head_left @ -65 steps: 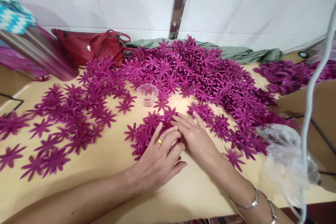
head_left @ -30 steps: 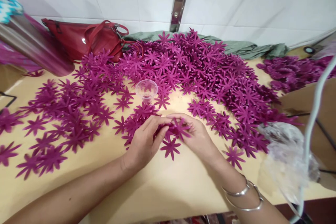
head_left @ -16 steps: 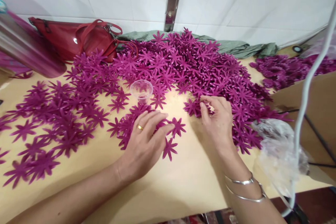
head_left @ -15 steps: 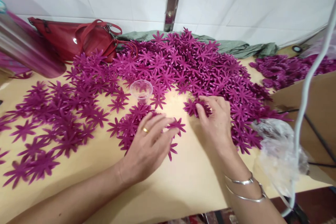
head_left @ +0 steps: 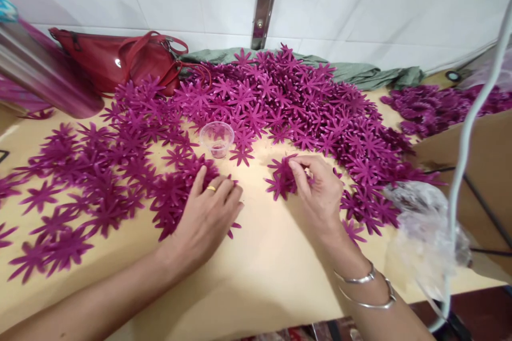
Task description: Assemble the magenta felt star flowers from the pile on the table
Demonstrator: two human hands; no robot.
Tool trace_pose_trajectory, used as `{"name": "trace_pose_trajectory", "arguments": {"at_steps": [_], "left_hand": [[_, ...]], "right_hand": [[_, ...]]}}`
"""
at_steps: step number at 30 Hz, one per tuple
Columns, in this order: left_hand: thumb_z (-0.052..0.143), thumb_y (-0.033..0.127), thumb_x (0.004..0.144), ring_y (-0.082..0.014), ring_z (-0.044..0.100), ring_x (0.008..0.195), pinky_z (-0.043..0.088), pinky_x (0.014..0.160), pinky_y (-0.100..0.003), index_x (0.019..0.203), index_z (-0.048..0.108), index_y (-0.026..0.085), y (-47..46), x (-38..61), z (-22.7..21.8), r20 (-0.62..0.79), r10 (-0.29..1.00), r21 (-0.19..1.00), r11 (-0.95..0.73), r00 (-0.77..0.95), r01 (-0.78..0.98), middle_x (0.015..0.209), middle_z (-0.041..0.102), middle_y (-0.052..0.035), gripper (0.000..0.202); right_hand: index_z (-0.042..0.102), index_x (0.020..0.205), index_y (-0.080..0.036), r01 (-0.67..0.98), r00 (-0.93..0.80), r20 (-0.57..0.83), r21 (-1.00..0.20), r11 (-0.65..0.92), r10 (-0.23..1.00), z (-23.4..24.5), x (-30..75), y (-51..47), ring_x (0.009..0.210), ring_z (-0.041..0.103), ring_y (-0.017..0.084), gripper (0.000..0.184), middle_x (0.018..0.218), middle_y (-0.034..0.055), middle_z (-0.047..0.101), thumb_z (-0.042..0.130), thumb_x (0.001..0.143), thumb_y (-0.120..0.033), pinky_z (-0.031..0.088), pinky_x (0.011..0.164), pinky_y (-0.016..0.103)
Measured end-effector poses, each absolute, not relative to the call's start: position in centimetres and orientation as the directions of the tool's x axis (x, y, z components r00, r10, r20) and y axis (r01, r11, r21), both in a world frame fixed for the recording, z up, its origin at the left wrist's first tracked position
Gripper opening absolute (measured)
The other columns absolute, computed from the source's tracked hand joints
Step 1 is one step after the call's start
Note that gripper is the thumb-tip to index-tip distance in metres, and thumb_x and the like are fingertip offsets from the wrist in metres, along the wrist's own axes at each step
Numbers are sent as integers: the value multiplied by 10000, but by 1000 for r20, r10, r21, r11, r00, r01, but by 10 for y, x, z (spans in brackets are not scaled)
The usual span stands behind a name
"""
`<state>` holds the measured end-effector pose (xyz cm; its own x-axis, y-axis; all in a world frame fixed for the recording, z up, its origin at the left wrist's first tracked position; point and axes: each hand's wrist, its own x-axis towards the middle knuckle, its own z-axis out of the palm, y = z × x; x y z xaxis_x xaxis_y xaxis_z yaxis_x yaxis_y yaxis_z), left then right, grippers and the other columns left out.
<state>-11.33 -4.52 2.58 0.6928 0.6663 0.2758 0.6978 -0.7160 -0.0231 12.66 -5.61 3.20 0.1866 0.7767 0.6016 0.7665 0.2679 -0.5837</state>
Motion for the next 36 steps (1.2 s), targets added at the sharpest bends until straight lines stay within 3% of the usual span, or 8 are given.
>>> {"name": "trace_pose_trajectory", "arguments": {"at_steps": [9,15,22,26,28,30,33,36], "left_hand": [[578,237,1009,-415,596,1280,311,1183,-764,1091,701,165,-24,-160,38,427,727,-23,-585,537,811,1197,682,-171,165],[500,53,1001,-229,627,1127,471,1168,-427,1070,649,169,-62,-121,22,300,405,136,-914,864,382,1088,681,-80,202],[475,23,951,-330,640,1078,517,1010,-574,1130,700,195,-26,-152,22,403,720,5,-619,566,785,1124,690,-148,335],[563,218,1029,-300,645,1203,570,1024,-513,1480,502,229,-45,-131,30,409,753,403,-656,516,638,1325,645,-152,454],[622,340,1021,-288,595,1335,583,1058,-466,1623,291,248,-58,-110,27,322,821,729,-533,472,430,1539,514,-188,693],[611,366,1031,-276,589,1362,566,1095,-460,1606,316,254,-64,-89,21,203,890,931,-305,407,201,1551,521,-178,656],[560,401,1050,-205,718,1005,631,931,-415,1338,587,181,-59,-67,11,-27,921,991,75,390,-109,1172,718,-112,364],[588,434,1032,-204,712,1052,612,990,-427,1187,665,171,-48,-60,6,-90,909,930,223,407,-292,1138,729,-87,314]], "right_hand": [[700,882,-233,601,391,532,-766,229,751,32,131,-54,923,658,223,148,921,43,692,656,996,-318,526,855,383],[697,896,-221,483,366,451,-840,248,814,30,121,-56,853,648,192,121,879,18,697,671,986,-297,510,810,329],[692,866,-216,378,352,349,-902,210,868,31,116,-56,772,624,177,142,819,10,669,682,964,-319,515,721,304],[694,861,-222,230,212,221,-958,170,952,30,106,-60,678,587,155,169,793,0,655,695,964,-356,496,622,288],[701,858,-224,205,126,203,-963,175,971,29,102,-63,700,606,158,174,820,8,675,696,972,-356,506,638,295],[713,855,-225,204,36,205,-960,193,978,29,99,-65,741,637,165,169,831,13,690,697,977,-341,523,679,305],[745,927,-231,188,-36,195,-962,198,980,27,99,-65,809,689,176,130,899,25,731,685,990,-327,552,717,308],[752,1068,-254,208,23,216,-956,207,976,23,99,-65,912,721,186,129,1032,39,768,661,1010,-324,579,795,320]]}}
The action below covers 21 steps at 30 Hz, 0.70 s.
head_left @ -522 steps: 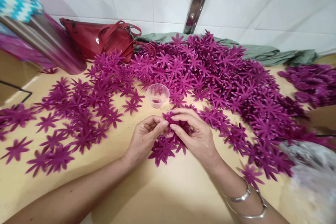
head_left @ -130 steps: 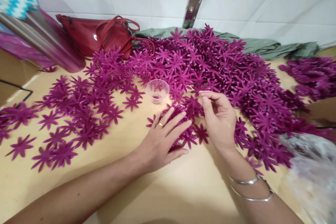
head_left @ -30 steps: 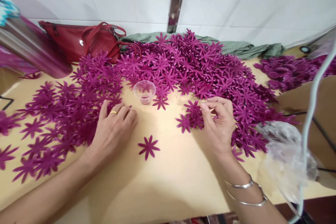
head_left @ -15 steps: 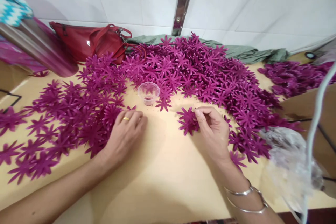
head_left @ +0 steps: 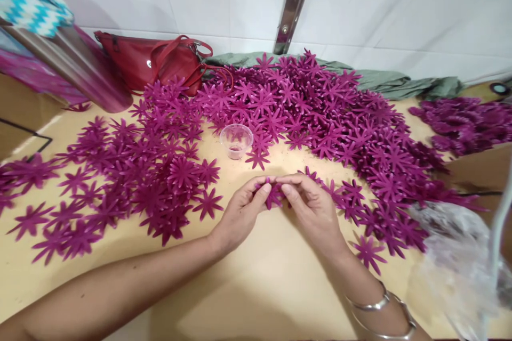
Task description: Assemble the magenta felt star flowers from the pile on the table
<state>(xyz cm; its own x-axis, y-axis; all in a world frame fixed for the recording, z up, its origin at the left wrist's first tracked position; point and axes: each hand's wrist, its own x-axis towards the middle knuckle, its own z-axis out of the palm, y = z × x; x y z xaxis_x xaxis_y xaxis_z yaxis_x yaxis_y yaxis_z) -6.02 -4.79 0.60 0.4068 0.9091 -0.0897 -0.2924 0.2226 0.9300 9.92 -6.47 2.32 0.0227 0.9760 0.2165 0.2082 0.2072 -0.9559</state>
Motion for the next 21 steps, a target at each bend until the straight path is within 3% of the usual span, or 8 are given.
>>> {"name": "trace_pose_trajectory", "arguments": {"at_steps": [4,8,13,17,19,21], "left_hand": [[580,471,1034,-230,704,1172,568,1077,-453,1183,707,197,-31,-74,10,-12,890,945,158,455,-285,1251,735,-96,337],[549,403,1064,-222,722,1119,566,1045,-414,1187,736,197,-9,-108,19,73,811,996,-34,580,-78,1220,760,-115,304],[523,357,1078,-222,717,1125,558,1015,-374,1207,732,182,-2,-126,21,146,761,985,-171,632,-23,1185,763,-129,301],[490,367,1088,-196,723,973,555,864,-312,1203,714,159,-9,-119,18,152,754,972,-231,639,41,1061,769,-118,327],[493,379,1083,-169,691,821,523,747,-277,1152,718,151,-10,-116,17,138,783,968,-238,607,86,921,753,-86,328],[564,405,1049,-156,656,760,503,719,-264,1067,732,154,-9,-113,17,118,828,979,-189,549,74,862,732,-62,302]], "right_hand": [[728,1132,-261,301,85,257,-928,222,963,17,100,-64,957,714,191,154,1085,46,759,641,1024,-329,570,862,343],[712,1099,-243,407,138,287,-889,210,948,10,106,-63,924,684,196,155,1015,46,726,627,1031,-353,538,840,349],[712,1071,-227,483,180,318,-853,198,931,11,109,-62,940,675,202,163,1002,47,716,621,1035,-357,524,874,357],[697,1108,-225,539,37,333,-801,262,942,31,98,-63,990,682,199,137,1070,53,711,627,1031,-314,539,883,339],[676,1171,-223,563,-54,341,-766,310,939,43,89,-60,1035,685,212,173,1112,67,710,623,1033,-314,548,939,365],[639,1258,-217,583,-125,394,-713,389,910,51,79,-55,1124,671,241,258,1189,97,696,623,1032,-342,544,1015,416]]}}
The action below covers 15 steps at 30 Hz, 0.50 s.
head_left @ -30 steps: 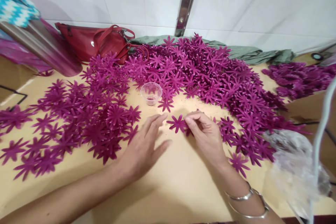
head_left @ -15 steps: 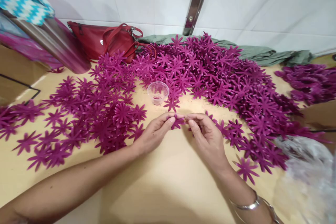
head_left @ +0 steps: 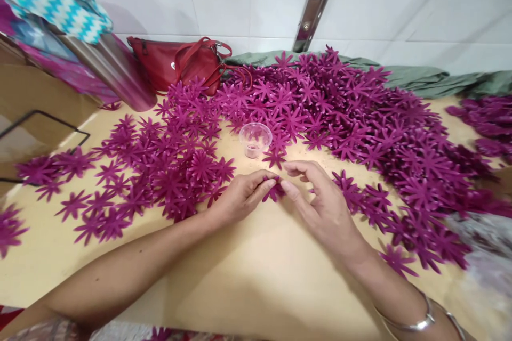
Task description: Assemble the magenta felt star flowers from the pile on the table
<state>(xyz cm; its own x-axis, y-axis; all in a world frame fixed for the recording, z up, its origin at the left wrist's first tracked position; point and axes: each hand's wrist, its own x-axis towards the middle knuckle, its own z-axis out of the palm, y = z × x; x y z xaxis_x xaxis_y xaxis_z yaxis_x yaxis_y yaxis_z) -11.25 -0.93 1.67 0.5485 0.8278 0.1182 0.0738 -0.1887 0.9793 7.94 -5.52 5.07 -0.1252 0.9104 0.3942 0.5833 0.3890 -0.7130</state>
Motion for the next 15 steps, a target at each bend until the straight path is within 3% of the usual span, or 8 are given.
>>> {"name": "trace_pose_trajectory", "arguments": {"at_steps": [4,8,11,15], "left_hand": [[731,417,940,-144,633,762,507,738,-243,984,757,160,-7,-103,18,-32,902,961,146,430,-235,861,720,-34,262],[779,285,876,-162,670,812,523,750,-249,1036,774,141,-13,-92,17,-288,821,714,527,493,-460,907,743,-52,215],[751,202,883,-217,695,1067,529,940,-293,1112,775,150,-18,-88,16,-278,809,659,553,518,-510,1120,767,-86,236],[671,380,991,-245,686,1168,518,1033,-351,1210,753,170,-21,-87,14,-220,785,656,559,580,-508,1165,771,-102,314]], "right_hand": [[505,1466,-190,627,-295,489,-549,552,821,39,64,-50,1350,556,326,542,1410,182,597,657,1004,-428,487,1144,536],[401,1564,-146,717,-327,507,-417,559,798,11,62,-53,1406,480,383,612,1476,236,533,607,1026,-353,462,1156,616],[422,1552,-176,727,-284,478,-458,512,831,2,68,-55,1391,481,387,584,1481,221,527,595,1029,-370,466,1142,639],[441,1534,-213,693,-248,470,-524,494,847,5,73,-51,1366,514,363,552,1433,195,569,615,1025,-333,483,1126,615]]}}
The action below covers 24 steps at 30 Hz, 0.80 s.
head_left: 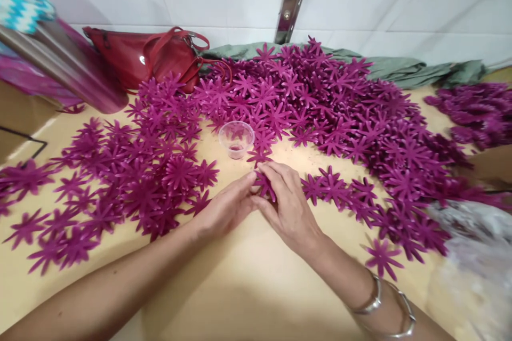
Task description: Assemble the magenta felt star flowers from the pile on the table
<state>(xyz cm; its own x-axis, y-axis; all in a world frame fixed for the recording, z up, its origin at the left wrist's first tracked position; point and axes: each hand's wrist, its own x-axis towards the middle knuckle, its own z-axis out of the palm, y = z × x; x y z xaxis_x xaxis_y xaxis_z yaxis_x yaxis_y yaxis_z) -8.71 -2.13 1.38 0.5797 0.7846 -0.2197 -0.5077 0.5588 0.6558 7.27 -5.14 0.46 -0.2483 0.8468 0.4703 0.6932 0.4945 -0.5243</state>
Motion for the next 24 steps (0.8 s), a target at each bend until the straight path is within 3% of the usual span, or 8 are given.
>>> {"name": "trace_pose_trajectory", "arguments": {"at_steps": [6,10,13,15,19,24], "left_hand": [[567,590,1013,-287,659,1263,457,1155,-455,1219,732,149,-18,-88,12,-222,711,604,637,667,-479,1257,750,-144,514],[516,621,1025,-308,655,1293,413,1186,-496,1248,728,153,-18,-91,11,-218,655,607,672,724,-424,1262,765,-159,560],[462,612,1049,-303,692,1244,420,1175,-492,1258,738,145,-19,-93,9,-183,621,642,663,762,-386,1274,769,-175,581],[435,581,1070,-280,712,1213,452,1147,-454,1272,738,141,-18,-93,7,-162,633,653,644,757,-399,1303,759,-178,572],[424,536,1091,-246,738,1158,501,1093,-408,1252,742,148,-17,-93,4,-165,670,622,640,723,-451,1285,770,-163,527],[481,523,1076,-257,736,1142,514,1083,-421,1250,738,152,-20,-93,2,-149,724,642,589,674,-490,1256,767,-166,483]], "right_hand": [[620,1273,-241,482,-160,430,-751,451,889,11,77,-46,1218,625,246,251,1242,105,663,600,1027,-190,535,1052,439],[645,1144,-245,359,-60,398,-847,392,915,16,82,-48,1125,650,217,125,1156,72,672,629,1031,-297,536,963,373],[647,1054,-232,258,40,349,-909,328,936,17,85,-50,1000,630,214,329,1034,61,648,479,1079,-514,511,878,369],[625,924,-226,201,125,286,-945,258,950,16,87,-50,846,578,187,477,875,29,591,331,1110,-553,468,784,350],[449,676,-228,141,214,172,-980,144,962,14,88,-50,656,390,147,517,673,-31,396,417,1104,-517,339,647,330],[378,695,-244,104,183,99,-991,81,978,17,85,-51,632,340,142,491,667,-46,335,436,1095,-521,312,605,322]]}}
